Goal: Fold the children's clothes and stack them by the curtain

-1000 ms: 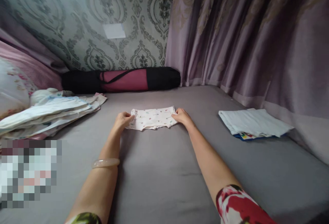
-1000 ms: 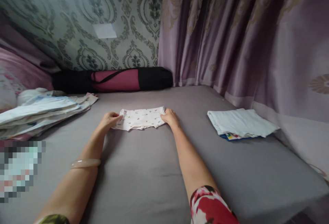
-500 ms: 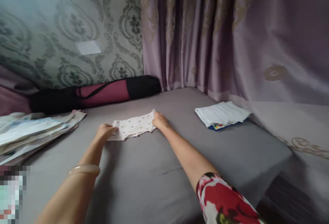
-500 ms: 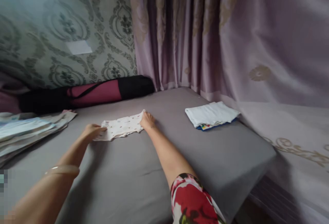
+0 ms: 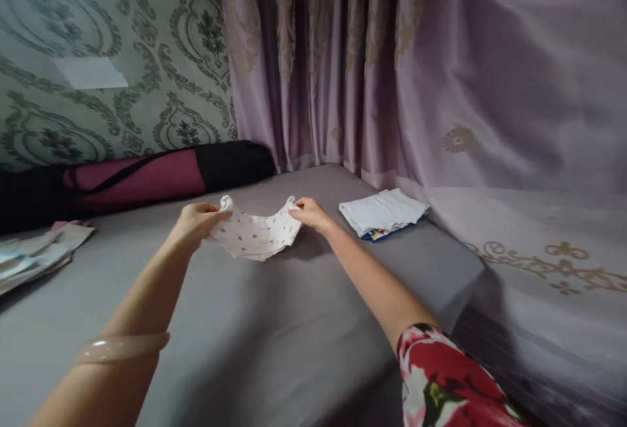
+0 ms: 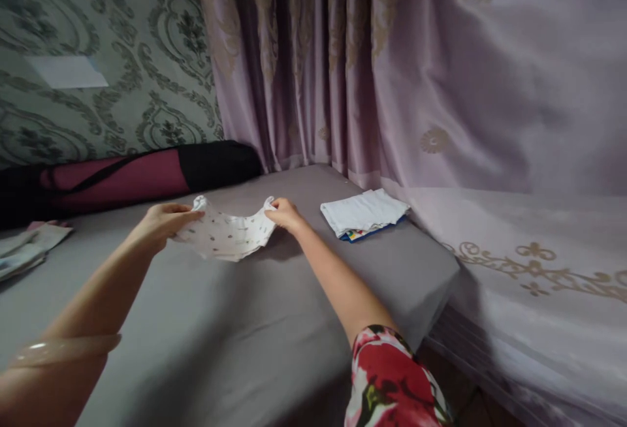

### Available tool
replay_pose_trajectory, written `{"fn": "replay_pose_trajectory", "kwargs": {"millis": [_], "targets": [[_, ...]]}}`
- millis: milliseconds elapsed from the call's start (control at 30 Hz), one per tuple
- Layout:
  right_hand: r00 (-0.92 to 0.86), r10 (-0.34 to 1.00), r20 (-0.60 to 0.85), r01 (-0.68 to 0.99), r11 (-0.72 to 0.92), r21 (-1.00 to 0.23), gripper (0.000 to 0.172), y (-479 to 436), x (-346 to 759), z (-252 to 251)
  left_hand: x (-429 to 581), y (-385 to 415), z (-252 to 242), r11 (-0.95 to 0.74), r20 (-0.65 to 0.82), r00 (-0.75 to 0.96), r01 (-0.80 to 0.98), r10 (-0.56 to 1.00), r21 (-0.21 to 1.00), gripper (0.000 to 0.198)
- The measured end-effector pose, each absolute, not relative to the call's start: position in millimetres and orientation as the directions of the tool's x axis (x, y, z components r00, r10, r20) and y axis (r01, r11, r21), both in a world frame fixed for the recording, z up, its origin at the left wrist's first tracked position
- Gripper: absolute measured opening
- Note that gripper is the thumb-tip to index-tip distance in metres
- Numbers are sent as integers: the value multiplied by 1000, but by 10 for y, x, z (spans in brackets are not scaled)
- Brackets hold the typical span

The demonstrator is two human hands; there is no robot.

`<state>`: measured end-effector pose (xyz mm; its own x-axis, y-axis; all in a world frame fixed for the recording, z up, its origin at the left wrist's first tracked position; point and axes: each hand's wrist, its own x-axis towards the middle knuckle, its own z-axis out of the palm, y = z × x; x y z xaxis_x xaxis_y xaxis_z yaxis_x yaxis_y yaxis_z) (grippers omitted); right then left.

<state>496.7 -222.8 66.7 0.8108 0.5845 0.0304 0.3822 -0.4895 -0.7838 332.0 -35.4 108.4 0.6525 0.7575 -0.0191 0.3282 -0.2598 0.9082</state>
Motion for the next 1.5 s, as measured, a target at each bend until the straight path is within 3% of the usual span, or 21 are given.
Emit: {"fn": "replay_pose_trajectory", "kwargs": {"millis": [200, 400, 667, 900, 1200, 1500], "targets": [[901, 435, -12, 179, -394, -901, 13, -3171, 5299, 1052, 3883, -1034, 1116, -18, -119, 761, 169, 638, 985, 18], [972, 234, -12, 104, -474, -874, 8, -3896, 5741, 1261, 4484, -1756, 1043, 86, -52, 814, 2, 579, 996, 15], [993, 95, 76, 119, -647, -753, 9, -4446, 6310, 1293, 5077, -2412, 890, 252, -60, 859, -82, 508, 964, 16], [986, 71, 149, 152, -740, -655, 13, -4716, 6703, 1228, 5347, -2679, 727, 415, -89, 874, -135, 477, 900, 28], [974, 111, 197, 193, -859, -474, 19, -4941, 6960, 1162, 5419, -2911, 504, 626, -295, 853, -46, 430, 778, 38], [962, 163, 220, 228, -923, -309, 25, -5032, 6986, 882, 5243, -2833, 209, 486, -280, 844, 27, 457, 874, 27]]}}
